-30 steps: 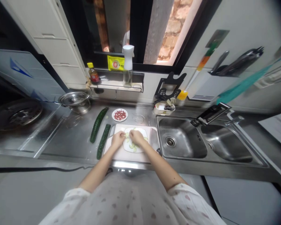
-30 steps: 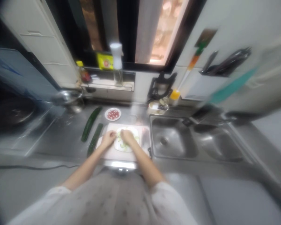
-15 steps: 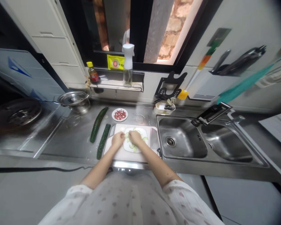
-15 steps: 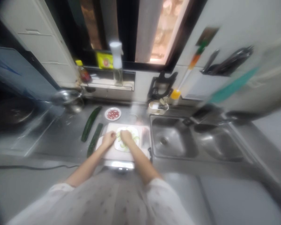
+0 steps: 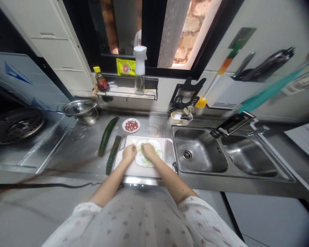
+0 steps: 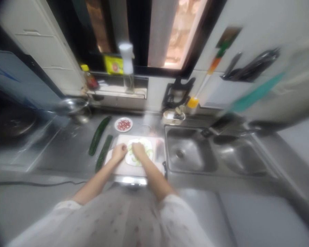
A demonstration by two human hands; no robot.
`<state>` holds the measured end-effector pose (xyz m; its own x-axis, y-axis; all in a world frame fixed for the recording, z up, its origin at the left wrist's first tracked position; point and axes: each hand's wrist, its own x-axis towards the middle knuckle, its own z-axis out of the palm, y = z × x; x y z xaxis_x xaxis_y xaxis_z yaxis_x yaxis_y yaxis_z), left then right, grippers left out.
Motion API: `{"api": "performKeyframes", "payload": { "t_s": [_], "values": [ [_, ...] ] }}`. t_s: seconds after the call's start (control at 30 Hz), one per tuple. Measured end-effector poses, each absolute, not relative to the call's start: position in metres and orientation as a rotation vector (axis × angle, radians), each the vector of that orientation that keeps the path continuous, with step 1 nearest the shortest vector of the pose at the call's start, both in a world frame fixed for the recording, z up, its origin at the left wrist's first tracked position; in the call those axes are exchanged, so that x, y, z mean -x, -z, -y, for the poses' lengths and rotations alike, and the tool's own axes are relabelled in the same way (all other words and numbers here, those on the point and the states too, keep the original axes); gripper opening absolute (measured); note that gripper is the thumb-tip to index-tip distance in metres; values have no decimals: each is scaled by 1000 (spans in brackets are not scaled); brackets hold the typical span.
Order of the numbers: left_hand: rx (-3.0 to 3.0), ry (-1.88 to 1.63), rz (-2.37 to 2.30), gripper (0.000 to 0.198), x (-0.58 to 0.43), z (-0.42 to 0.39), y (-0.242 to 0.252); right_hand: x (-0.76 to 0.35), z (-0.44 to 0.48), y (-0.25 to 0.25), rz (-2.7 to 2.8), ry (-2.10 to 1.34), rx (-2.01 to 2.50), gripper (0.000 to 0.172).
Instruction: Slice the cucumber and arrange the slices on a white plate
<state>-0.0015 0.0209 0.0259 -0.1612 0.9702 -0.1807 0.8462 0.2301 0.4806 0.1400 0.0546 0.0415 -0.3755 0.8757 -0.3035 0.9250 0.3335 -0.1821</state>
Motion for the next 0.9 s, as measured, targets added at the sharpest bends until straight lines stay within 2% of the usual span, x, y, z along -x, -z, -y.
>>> {"api": "performKeyframes", "payload": {
  "t_s": [0.17,0.3,0.43,0.6,0.9],
  "values": [
    [-1668,-328,-2079,17,2,-20,-28,-140,-54,-41,-2455,471,-1640,29],
    [-1894,-350,-2068,25,1,-15,-30,-140,-55,-41,-2477,455,-1629,27],
    [-2282,-287,-1826,29,-1,-6,-32,-142,-55,-39,-2505,448,-1625,27],
    [-2370,-136,-1750,38,-2,-2,-29,-143,-55,-39,-2497,447,-1647,26],
    [-2451,-57,-1695,30,2,-3,-26,-152,-59,-46,-2475,401,-1762,27]
  ]
}}
